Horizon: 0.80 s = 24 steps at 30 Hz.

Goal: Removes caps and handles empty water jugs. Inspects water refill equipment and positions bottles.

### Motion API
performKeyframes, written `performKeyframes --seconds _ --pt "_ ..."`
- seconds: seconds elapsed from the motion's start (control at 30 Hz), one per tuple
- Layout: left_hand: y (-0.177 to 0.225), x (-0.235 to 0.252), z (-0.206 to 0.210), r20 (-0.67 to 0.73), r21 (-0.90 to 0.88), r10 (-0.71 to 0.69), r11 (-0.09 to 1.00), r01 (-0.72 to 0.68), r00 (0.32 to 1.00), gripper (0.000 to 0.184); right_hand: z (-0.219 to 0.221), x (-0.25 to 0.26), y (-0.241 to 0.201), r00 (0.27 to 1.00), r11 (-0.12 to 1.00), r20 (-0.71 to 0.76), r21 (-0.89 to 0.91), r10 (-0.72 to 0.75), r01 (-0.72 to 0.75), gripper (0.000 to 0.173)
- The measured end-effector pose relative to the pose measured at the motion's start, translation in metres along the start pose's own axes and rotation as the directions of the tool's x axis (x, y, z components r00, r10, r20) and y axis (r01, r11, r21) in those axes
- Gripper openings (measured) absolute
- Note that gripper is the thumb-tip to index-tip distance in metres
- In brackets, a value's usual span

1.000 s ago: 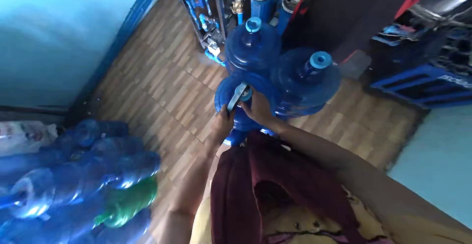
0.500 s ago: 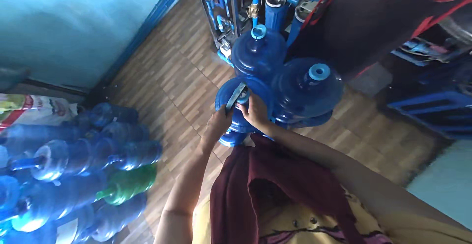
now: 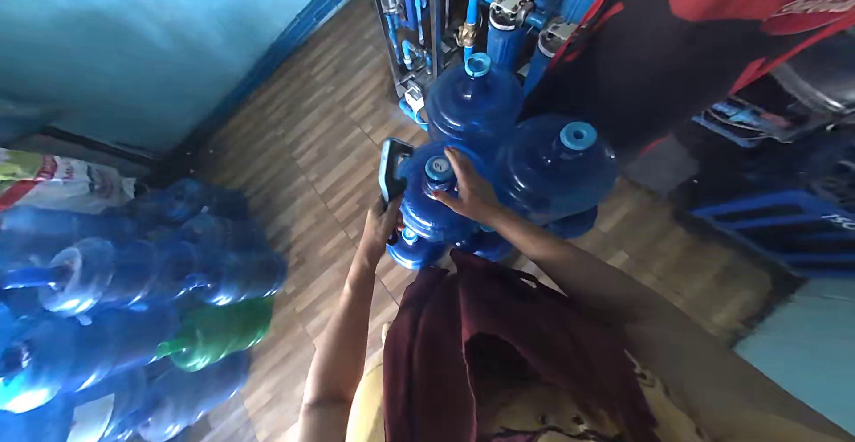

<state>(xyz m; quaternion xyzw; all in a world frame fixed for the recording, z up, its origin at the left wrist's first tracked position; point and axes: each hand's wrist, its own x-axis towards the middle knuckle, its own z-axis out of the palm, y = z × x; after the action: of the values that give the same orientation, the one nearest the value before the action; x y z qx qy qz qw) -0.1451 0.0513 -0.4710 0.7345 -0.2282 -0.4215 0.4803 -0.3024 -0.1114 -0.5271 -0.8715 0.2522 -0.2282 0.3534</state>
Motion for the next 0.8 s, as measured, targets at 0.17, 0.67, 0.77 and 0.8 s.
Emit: performKeyframes --seconds 0.17,0.67,0.77,0.8 --pt "-0.003 -0.007 -0.003 0.007 -0.107 0.0 0.994 0.001 1.0 0.027 -0.018 0.034 -0.013 0.98 0.997 0.201 -0.075 -0.014 0.03 0.045" --pt "0.04 -0.004 0.081 0.203 0.155 0.235 0.951 -0.268 0.951 0.029 -0.085 -0.064 0.03 0.646 -0.243 0.478 0.874 0.595 -0.422 0.042" --pt "0.05 0.005 0.127 0.293 0.309 0.189 0.909 -0.28 0.937 0.033 -0.09 -0.099 0.061 0.669 -0.268 0.454 0.89 0.589 -0.369 0.037" --pt "0.05 0.01 0.142 0.318 0.346 0.174 0.894 -0.285 0.932 0.034 -0.093 -0.107 0.071 0.676 -0.285 0.437 0.899 0.594 -0.332 0.038"
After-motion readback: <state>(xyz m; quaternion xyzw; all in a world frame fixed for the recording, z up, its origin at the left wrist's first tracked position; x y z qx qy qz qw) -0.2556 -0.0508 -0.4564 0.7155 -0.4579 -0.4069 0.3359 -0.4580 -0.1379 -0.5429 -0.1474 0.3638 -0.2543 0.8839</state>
